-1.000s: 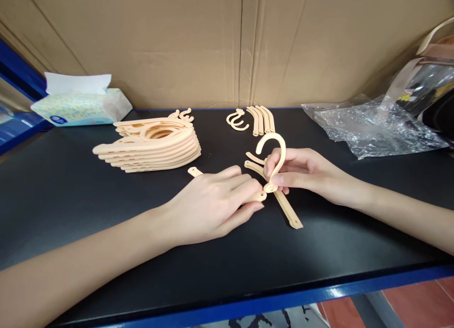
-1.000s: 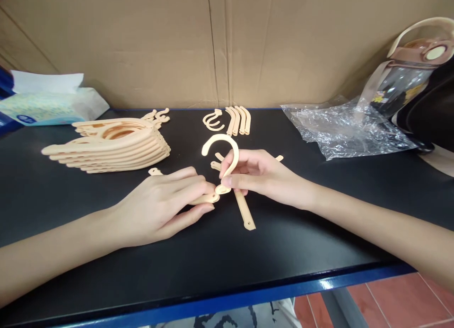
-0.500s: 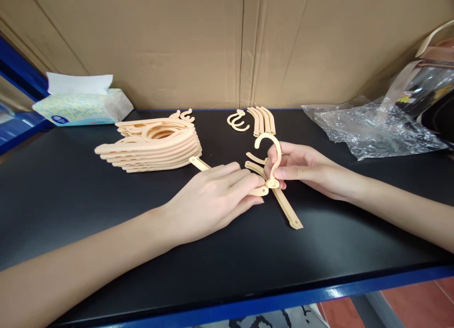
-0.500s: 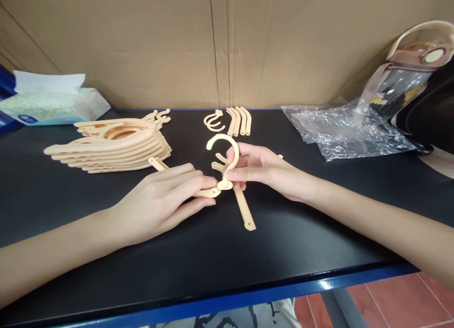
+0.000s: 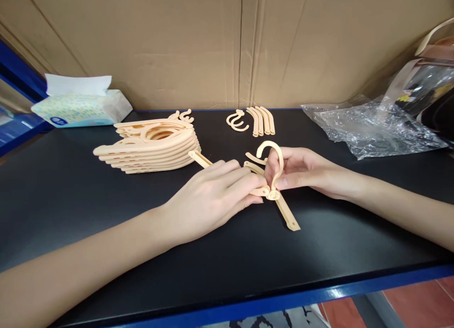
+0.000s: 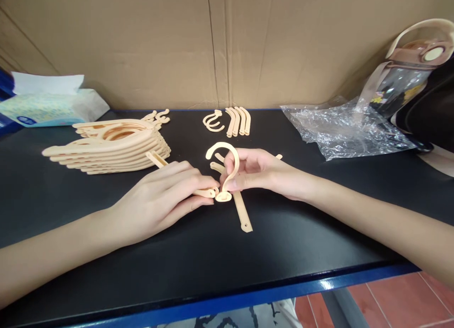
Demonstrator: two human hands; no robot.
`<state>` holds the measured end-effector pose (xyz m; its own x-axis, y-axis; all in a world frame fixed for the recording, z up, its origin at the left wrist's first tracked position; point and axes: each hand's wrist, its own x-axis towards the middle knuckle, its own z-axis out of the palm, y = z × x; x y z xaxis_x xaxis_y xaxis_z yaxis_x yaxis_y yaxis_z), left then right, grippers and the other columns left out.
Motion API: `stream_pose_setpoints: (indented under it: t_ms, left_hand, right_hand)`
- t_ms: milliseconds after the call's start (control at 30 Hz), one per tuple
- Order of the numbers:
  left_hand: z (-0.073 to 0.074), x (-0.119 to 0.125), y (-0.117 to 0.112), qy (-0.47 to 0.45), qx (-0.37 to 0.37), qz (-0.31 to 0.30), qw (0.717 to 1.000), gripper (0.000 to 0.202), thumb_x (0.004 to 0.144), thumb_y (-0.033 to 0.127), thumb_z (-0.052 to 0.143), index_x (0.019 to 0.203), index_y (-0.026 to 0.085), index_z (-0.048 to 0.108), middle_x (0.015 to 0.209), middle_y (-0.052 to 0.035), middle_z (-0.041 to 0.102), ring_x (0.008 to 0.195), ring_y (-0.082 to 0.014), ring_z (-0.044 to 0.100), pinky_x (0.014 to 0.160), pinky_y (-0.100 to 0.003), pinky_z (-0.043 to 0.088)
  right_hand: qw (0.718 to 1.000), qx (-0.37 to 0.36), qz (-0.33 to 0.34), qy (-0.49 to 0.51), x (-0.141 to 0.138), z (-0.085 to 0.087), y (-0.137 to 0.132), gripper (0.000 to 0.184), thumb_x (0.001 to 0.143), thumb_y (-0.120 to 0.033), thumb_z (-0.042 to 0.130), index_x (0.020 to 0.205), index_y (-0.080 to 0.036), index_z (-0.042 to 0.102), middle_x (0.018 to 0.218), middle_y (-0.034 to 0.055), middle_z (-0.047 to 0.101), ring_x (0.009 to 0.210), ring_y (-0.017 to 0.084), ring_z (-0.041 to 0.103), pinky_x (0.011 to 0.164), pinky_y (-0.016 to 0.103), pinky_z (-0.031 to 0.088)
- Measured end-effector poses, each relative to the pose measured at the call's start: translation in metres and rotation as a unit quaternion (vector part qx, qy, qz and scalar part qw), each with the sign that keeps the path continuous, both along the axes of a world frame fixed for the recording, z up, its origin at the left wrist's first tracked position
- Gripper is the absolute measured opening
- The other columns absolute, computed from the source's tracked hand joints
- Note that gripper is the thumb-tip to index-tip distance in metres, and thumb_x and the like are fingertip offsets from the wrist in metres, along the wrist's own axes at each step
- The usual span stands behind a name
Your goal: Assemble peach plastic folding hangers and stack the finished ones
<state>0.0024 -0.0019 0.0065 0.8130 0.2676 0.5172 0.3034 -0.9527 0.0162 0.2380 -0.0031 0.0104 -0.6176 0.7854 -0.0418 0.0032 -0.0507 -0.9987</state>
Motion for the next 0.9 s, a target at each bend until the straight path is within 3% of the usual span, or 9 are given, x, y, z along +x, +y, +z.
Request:
stream_pose_setpoints:
  t_ms: [233, 633, 900]
  left_hand:
    - [0.0004, -0.001, 0.0, 0.017, 0.021, 0.0, 1.0, 0.018, 0.102, 0.026, 0.048, 0.101, 0.015, 0.063, 0.084, -0.0012, 0.066, 0.072, -0.0152, 0.055, 0.066, -0.028, 0.037]
    - [0.0008, -0.0011, -0.0013, 0.014, 0.007, -0.013, 1.0, 0.017, 0.102, 0.023, 0.049, 0.101, 0.015, 0.064, 0.086, -0.0018, 0.067, 0.074, -0.015, 0.054, 0.068, -0.028, 0.037]
    - [-0.0005, -0.0008, 0.0035, 0.025, 0.037, -0.006, 0.999, 0.022, 0.103, 0.024, 0.046, 0.098, 0.016, 0.066, 0.08, -0.0017, 0.066, 0.071, -0.0159, 0.052, 0.066, -0.029, 0.036]
  right_hand:
    - [0.998, -0.02, 0.019, 0.05, 0.0034, -0.004, 0.004, 0.021, 0.083, -0.014, 0.072, 0.081, -0.019, 0.052, 0.086, -0.0018, 0.072, 0.081, 0.012, 0.068, 0.075, 0.027, 0.051]
    - [0.999, -0.016, 0.022, 0.025, 0.0017, -0.0018, 0.004, 0.019, 0.081, -0.014, 0.074, 0.079, -0.018, 0.055, 0.082, -0.0027, 0.071, 0.08, 0.011, 0.067, 0.076, 0.026, 0.051]
    - [1.0, -0.004, -0.005, -0.002, 0.0009, -0.0031, 0.0022, 0.018, 0.083, -0.018, 0.073, 0.082, -0.019, 0.055, 0.085, -0.002, 0.073, 0.082, 0.013, 0.07, 0.08, 0.029, 0.052]
